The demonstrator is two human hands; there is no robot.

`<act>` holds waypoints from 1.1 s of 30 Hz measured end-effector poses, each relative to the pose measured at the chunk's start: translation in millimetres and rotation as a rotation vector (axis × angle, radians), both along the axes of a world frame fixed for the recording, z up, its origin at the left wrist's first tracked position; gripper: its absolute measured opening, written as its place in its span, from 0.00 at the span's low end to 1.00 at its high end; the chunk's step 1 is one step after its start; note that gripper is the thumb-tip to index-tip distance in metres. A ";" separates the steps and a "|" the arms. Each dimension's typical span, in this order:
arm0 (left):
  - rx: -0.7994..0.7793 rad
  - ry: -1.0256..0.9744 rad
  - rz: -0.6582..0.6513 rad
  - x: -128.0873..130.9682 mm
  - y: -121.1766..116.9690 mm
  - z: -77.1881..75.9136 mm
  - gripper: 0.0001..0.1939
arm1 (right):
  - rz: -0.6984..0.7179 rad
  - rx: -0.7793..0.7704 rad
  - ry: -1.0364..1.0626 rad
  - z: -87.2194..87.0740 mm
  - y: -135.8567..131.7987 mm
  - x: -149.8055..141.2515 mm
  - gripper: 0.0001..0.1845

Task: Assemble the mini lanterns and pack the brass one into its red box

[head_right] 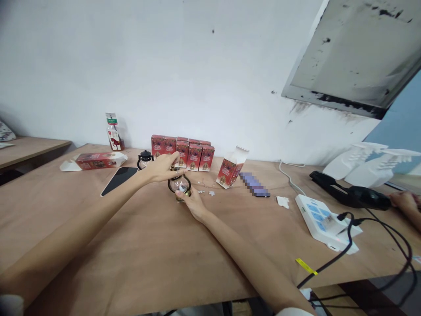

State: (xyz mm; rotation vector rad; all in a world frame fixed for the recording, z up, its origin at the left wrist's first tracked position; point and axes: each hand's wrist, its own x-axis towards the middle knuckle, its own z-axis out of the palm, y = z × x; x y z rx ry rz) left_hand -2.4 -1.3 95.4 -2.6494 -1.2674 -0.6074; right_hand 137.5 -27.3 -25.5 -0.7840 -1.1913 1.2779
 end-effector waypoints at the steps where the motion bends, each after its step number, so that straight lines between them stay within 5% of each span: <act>1: 0.011 -0.040 0.006 0.9 1.4 -2.3 0.23 | 0.004 -0.007 0.011 0.5 -0.3 -0.1 0.23; 13: 0.219 -0.329 0.052 5.1 3.9 -20.5 0.11 | 0.009 -0.021 -0.004 3.3 -2.7 0.4 0.22; 21: 0.067 -0.081 0.128 21.3 -9.8 -28.1 0.07 | -0.189 -0.018 0.157 5.3 -2.6 -4.0 0.21; 28: -0.101 -0.297 0.266 9.2 -6.3 -1.2 0.07 | -0.202 -0.042 0.022 3.0 0.1 -4.2 0.25; 33: -0.370 -0.496 0.136 -5.5 -5.7 15.7 0.11 | -0.186 0.004 -0.103 5.3 -2.6 -3.6 0.27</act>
